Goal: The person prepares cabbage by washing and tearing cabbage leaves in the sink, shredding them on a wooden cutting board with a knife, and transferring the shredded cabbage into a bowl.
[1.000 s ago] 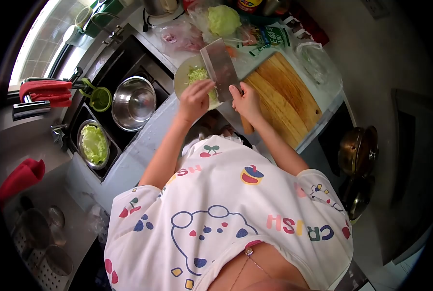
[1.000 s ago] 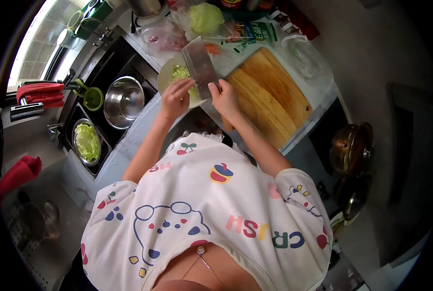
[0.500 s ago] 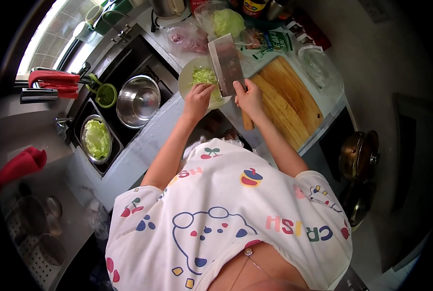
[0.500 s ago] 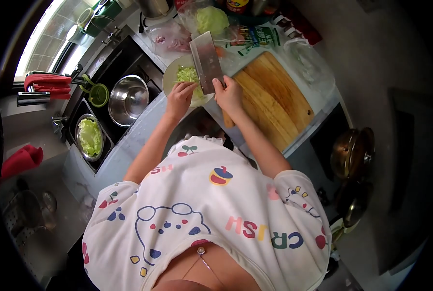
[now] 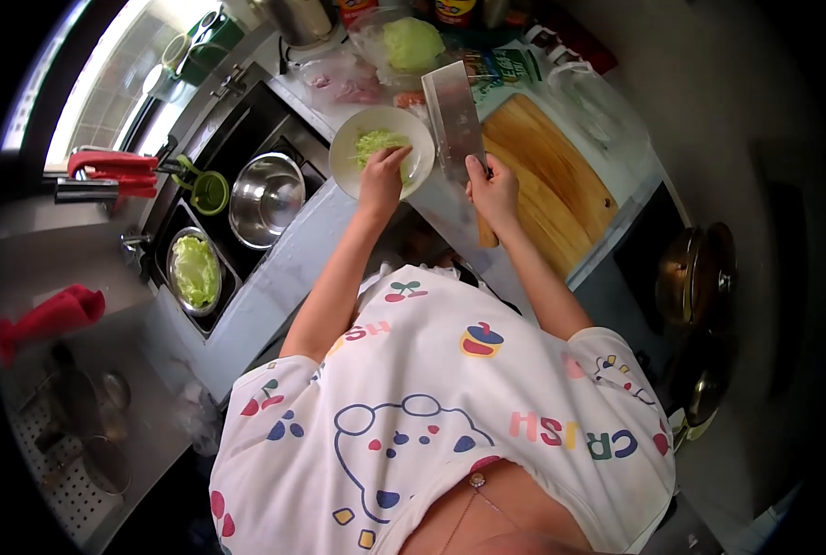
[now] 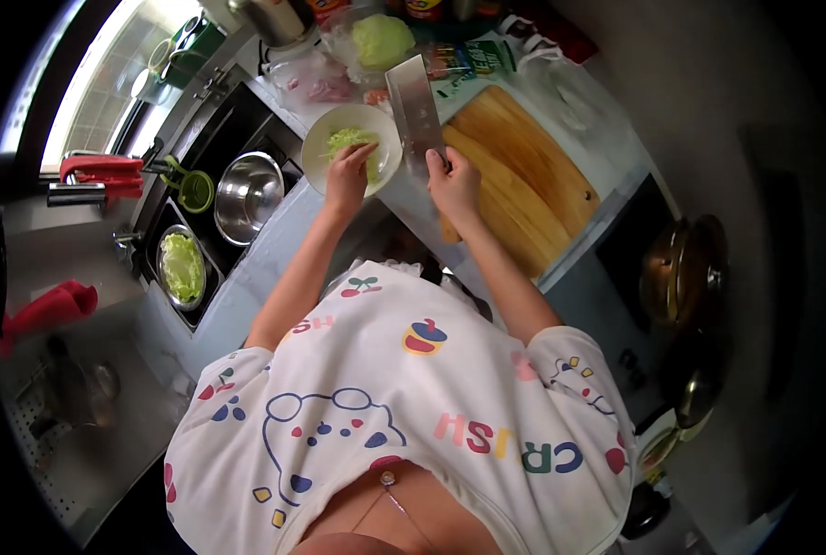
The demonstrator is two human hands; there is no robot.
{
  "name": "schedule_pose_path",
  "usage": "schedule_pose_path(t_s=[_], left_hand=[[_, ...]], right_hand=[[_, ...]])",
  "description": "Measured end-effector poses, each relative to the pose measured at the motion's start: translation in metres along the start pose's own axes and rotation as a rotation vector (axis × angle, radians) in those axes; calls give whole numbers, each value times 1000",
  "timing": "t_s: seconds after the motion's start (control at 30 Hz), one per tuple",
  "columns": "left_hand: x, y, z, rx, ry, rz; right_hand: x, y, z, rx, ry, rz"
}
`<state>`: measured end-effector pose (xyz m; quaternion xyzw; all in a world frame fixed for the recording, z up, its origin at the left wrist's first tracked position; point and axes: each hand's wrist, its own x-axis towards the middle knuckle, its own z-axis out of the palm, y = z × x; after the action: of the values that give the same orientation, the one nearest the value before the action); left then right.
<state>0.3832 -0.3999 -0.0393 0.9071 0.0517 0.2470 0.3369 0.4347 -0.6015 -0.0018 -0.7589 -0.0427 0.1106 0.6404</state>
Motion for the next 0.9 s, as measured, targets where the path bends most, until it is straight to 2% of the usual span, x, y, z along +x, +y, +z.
schedule_pose_path(t_s=[0.07, 0.1, 0.2, 0.4, 0.53, 0.73, 0.9], left_hand=[[-1, -4, 7, 51, -81, -120], [2, -3, 8, 54, -81, -106], [7, 3, 16, 9, -50, -37], [14, 27, 35, -76, -70, 19], [17, 34, 37, -82, -101, -22], [13, 28, 36, -83, -14, 0], [-2, 30, 16, -82, 34, -175]], right_hand=[[-5, -2, -20, -94, 33, -12], [-8, -4, -29, -142, 48, -18], [-19, -4, -48, -499, 168, -290], [-32, 32, -68, -855, 261, -401], [-34, 59, -82, -955, 300, -367], [-28, 83, -99, -999, 290, -403], [-30, 73, -109, -1227, 229, -449]])
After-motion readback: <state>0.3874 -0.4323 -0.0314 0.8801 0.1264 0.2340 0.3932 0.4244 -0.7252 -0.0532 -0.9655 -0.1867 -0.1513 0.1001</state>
